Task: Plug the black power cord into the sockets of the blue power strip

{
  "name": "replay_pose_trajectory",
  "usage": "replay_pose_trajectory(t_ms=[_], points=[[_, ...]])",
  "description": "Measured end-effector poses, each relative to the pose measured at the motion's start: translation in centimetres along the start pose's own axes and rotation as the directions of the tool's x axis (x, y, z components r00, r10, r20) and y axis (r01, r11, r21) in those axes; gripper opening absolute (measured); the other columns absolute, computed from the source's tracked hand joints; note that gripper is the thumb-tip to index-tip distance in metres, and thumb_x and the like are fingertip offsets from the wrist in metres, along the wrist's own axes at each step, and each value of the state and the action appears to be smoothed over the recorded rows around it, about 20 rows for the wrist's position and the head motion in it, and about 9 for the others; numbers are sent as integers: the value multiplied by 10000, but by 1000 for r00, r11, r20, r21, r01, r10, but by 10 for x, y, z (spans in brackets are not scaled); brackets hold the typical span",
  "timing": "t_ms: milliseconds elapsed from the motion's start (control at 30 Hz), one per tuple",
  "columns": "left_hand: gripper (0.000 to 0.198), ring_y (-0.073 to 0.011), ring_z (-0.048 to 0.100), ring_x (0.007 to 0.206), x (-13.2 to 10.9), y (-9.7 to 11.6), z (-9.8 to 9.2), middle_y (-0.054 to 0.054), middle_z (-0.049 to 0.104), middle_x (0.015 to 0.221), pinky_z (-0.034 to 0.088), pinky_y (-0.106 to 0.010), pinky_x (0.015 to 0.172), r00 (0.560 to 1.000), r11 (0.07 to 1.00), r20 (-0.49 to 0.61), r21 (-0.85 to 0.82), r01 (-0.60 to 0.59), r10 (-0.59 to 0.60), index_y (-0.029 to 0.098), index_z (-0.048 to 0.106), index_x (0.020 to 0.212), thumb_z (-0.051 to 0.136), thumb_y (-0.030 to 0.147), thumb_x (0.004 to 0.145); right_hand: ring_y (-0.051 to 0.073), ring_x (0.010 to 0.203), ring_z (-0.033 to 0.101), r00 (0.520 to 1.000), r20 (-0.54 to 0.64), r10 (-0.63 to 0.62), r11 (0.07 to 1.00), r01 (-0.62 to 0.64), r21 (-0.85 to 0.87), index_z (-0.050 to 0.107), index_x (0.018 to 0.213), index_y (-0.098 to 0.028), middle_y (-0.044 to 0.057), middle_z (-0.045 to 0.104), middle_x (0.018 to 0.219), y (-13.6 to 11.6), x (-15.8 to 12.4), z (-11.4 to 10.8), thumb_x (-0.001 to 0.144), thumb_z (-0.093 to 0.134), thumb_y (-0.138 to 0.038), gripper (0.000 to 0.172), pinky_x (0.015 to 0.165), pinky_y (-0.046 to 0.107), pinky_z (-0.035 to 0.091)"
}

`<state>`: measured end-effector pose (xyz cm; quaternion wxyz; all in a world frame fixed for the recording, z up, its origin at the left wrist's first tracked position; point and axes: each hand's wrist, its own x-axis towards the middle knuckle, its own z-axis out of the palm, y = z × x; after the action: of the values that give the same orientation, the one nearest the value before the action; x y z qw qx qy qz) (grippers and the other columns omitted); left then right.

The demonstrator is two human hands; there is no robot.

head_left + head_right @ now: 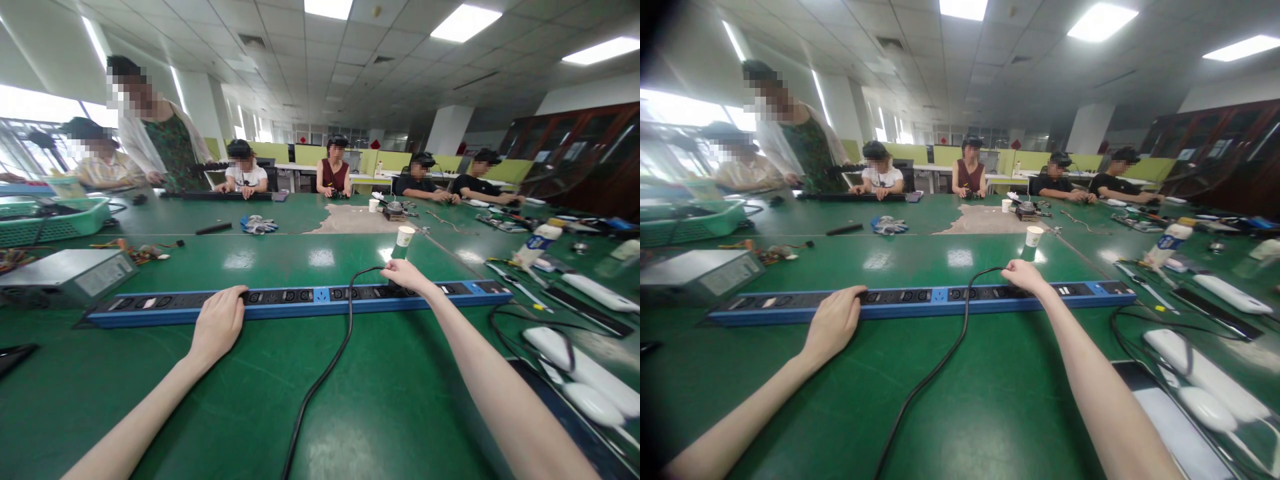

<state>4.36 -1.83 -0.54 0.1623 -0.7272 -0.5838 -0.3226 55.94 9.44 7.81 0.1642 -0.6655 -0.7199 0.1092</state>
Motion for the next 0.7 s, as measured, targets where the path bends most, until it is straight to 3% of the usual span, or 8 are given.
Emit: replay_pose_trajectory(t_ms=[133,233,533,700], points=[[392,-315,632,1276,0,-1,1,-119,716,1337,422,-485,1123,1000,1000,-1,-2,1,-1,222,609,1354,367,301,1056,195,781,651,993,-105,48,999,-46,17,706,911,-180,72,748,867,9,-10,9,908,614,-440,275,687,253,402],[390,-316,630,1279,0,-1,1,-119,715,1337,420,-485,1123,1000,1000,0,-3,4,-4,221,605,1355,365,303,1058,203,803,648,990,-122,66,997,-60,52,691,911,-180,77,737,871,16,-12,14,920,593,-445,283,714,261,417],[387,-313,631,1280,1,0,0,-118,713,1341,413,-475,1132,1000,1000,14,2,0,0,218,604,1352,365,307,1061,207,827,613,999,-35,-32,991,36,131,666,871,-205,27,698,819,23,-4,14,913,590,-433,244,763,282,461],[390,-307,627,1285,0,0,-1,-123,715,1338,418,-468,1125,1000,1000,9,4,0,0,205,612,1350,372,297,1057,221,930,628,995,79,-55,969,34,245,703,919,-183,57,729,957,26,-4,21,1018,429,-486,421,858,306,478]])
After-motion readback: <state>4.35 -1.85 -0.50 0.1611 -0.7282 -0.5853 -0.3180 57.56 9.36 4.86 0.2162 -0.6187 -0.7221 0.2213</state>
